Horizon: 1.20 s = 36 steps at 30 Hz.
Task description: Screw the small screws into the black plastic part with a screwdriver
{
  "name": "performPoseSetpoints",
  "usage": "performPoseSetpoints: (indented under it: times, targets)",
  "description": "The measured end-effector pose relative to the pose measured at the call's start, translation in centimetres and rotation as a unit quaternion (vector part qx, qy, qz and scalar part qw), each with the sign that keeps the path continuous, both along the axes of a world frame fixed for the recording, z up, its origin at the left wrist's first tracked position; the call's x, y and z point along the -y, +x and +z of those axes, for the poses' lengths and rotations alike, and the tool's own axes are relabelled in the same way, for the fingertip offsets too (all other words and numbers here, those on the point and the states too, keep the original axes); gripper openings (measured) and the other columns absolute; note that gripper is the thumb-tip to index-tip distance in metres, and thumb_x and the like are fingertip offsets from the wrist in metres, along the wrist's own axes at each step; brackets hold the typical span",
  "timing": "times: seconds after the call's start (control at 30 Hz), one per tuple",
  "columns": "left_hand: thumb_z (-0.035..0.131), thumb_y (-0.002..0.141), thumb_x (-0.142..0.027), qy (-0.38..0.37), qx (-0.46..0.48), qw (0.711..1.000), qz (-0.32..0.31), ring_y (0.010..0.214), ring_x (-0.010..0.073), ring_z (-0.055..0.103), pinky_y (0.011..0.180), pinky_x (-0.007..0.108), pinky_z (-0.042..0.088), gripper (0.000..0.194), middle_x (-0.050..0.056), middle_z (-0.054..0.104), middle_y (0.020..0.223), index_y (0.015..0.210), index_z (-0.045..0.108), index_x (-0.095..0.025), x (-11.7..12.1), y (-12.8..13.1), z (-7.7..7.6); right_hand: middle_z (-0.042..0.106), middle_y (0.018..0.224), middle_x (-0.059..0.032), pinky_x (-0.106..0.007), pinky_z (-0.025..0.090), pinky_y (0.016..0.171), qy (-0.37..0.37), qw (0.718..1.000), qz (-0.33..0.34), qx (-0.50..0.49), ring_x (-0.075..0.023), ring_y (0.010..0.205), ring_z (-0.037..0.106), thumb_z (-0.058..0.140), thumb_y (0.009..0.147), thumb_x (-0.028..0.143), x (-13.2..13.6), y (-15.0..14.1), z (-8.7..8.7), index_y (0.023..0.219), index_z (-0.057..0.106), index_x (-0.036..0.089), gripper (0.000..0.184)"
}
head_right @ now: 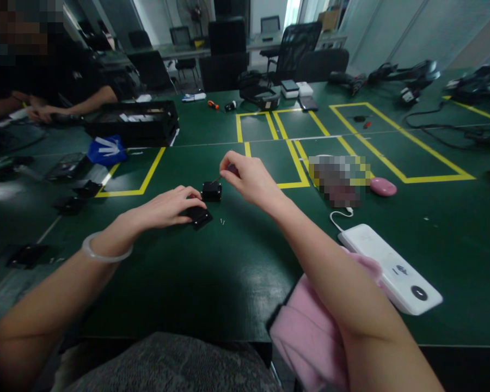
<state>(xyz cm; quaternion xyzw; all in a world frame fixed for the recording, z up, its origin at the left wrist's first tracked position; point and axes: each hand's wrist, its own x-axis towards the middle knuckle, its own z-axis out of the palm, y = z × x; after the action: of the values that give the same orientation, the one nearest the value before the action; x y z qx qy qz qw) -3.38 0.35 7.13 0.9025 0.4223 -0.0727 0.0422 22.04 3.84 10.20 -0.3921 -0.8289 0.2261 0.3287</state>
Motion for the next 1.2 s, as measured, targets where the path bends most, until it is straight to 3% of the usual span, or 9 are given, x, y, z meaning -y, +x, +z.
performPoseSetpoints:
  times: [0.17,0.33,0.47,0.7,0.87,1.2]
  targets:
    - [0.068,0.086,-0.028,-0.021,0.018,0.998,0.062,0.114,0.0266,0.053,0.092,0.037,0.046,0.04,0.01,0.055,0.129,0.125,0.06,-0.021,-0.1,0.6,-0.3,0.062,0.075,0.0002,-0.028,0.036,0.066,-0.033,0.999,0.018,-0.011,-0.011,0.063,0.05,0.057,0.089,0.032,0.6,-0.3,0.2,0.087,0.058,0.019,0.013]
    - [0.065,0.09,-0.032,-0.005,0.056,0.995,0.084,0.108,0.0252,0.057,0.089,0.036,0.047,0.038,0.01,0.059,0.122,0.125,0.058,-0.018,0.3,1.1,-1.1,0.056,0.07,0.0019,-0.027,0.031,0.064,0.002,1.0,-0.013,0.001,-0.0112,0.064,0.047,0.052,0.093,0.035,1.3,-1.3,-0.4,0.084,0.052,0.021,0.017]
    - [0.068,0.088,-0.033,-0.003,0.102,0.989,0.11,0.112,0.0274,0.057,0.093,0.039,0.048,0.048,0.011,0.057,0.127,0.132,0.053,-0.02,0.8,0.8,-1.8,0.055,0.069,0.0026,-0.026,0.03,0.064,0.003,1.0,-0.017,0.013,-0.0114,0.063,0.048,0.05,0.095,0.036,1.7,-2.0,-1.2,0.085,0.05,0.021,0.017]
    - [0.065,0.091,-0.033,0.011,0.194,0.979,0.062,0.115,0.0288,0.056,0.097,0.044,0.048,0.047,0.01,0.057,0.129,0.135,0.051,-0.023,1.1,0.2,-3.4,0.055,0.07,0.0026,-0.025,0.028,0.062,0.017,0.999,-0.016,0.026,-0.0113,0.062,0.047,0.05,0.095,0.036,2.1,-2.6,-1.8,0.087,0.05,0.022,0.017]
    - [0.063,0.093,-0.031,0.036,0.216,0.974,0.065,0.113,0.0283,0.058,0.094,0.044,0.05,0.043,0.009,0.059,0.125,0.134,0.053,-0.024,0.9,0.2,-4.5,0.056,0.071,0.0022,-0.024,0.027,0.062,0.013,0.998,-0.012,0.056,-0.0119,0.062,0.048,0.049,0.096,0.036,2.3,-2.8,-1.9,0.09,0.053,0.022,0.016]
    - [0.062,0.093,-0.03,0.043,0.243,0.966,0.072,0.111,0.0281,0.06,0.092,0.043,0.051,0.041,0.01,0.059,0.122,0.132,0.054,-0.021,1.2,0.6,-4.8,0.057,0.072,0.001,-0.024,0.029,0.063,0.018,0.996,-0.024,0.079,-0.0127,0.064,0.049,0.047,0.097,0.037,2.3,-2.7,-1.9,0.093,0.055,0.02,0.019]
